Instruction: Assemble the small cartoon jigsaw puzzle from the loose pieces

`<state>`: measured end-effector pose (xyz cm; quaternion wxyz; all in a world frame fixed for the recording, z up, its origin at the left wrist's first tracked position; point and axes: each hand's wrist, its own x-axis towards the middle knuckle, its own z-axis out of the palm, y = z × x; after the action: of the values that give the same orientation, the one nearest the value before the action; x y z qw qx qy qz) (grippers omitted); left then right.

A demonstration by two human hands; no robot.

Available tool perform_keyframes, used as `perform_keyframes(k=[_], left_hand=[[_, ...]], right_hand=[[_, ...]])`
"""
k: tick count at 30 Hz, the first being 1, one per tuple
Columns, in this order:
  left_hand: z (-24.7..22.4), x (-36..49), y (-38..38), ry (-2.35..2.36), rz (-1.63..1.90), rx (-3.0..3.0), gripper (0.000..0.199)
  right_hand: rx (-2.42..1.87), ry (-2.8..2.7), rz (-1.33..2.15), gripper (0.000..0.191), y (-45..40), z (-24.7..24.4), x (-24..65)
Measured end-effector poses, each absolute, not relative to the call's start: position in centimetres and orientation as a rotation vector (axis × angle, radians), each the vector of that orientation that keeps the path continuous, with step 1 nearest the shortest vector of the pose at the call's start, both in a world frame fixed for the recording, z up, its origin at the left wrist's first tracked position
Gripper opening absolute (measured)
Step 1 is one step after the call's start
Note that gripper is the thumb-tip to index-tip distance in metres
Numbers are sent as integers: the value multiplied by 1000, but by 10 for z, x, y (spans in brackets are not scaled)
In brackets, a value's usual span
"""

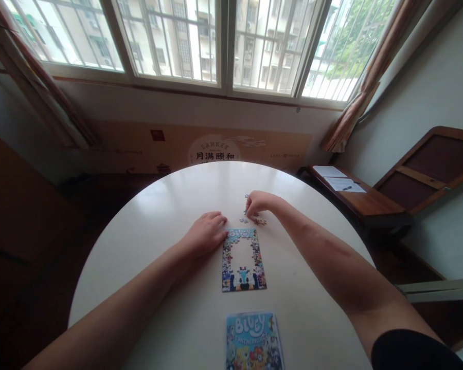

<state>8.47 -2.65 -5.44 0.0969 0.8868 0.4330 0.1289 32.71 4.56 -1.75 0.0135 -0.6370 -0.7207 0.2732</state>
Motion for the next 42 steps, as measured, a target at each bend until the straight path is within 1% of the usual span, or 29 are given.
perform_keyframes(k=[4, 9, 11, 14, 19, 22, 25, 30, 36, 42], left_hand=[[-53, 85, -28, 1283, 374, 2621, 34], [-53, 85, -28, 1263, 393, 2602, 32], [-55, 86, -28, 1262, 459, 2567, 32], [-57, 87, -28, 1231, 618, 2503, 29], [-51, 87, -31, 1007, 754, 2502, 17], [-48, 87, -32, 913, 768, 2509, 16], [-50, 87, -30, 851, 750, 2514, 17], [-55, 87, -27, 805, 679, 2514, 18], [-55, 88, -27, 814, 627, 2511, 21], [-56, 87, -26, 819, 596, 2506, 23]], right_hand=[[-1862, -2229, 985, 15, 30, -6, 331], [-1645, -2151, 1089, 21, -17, 9, 341], [-1441, -2027, 1198, 18, -38, 7, 343], [-1323, -1924, 1223, 16, -61, -7, 340], [-1354, -1889, 1084, 15, -76, -34, 325], [-1388, -1918, 933, 14, -80, -43, 319], [-1387, -1990, 787, 17, -82, -48, 316], [-1391, -2079, 644, 20, -83, -52, 314], [-1443, -2002, 680, 23, -86, -52, 311], [-1442, -2002, 706, 10, -88, -50, 308]])
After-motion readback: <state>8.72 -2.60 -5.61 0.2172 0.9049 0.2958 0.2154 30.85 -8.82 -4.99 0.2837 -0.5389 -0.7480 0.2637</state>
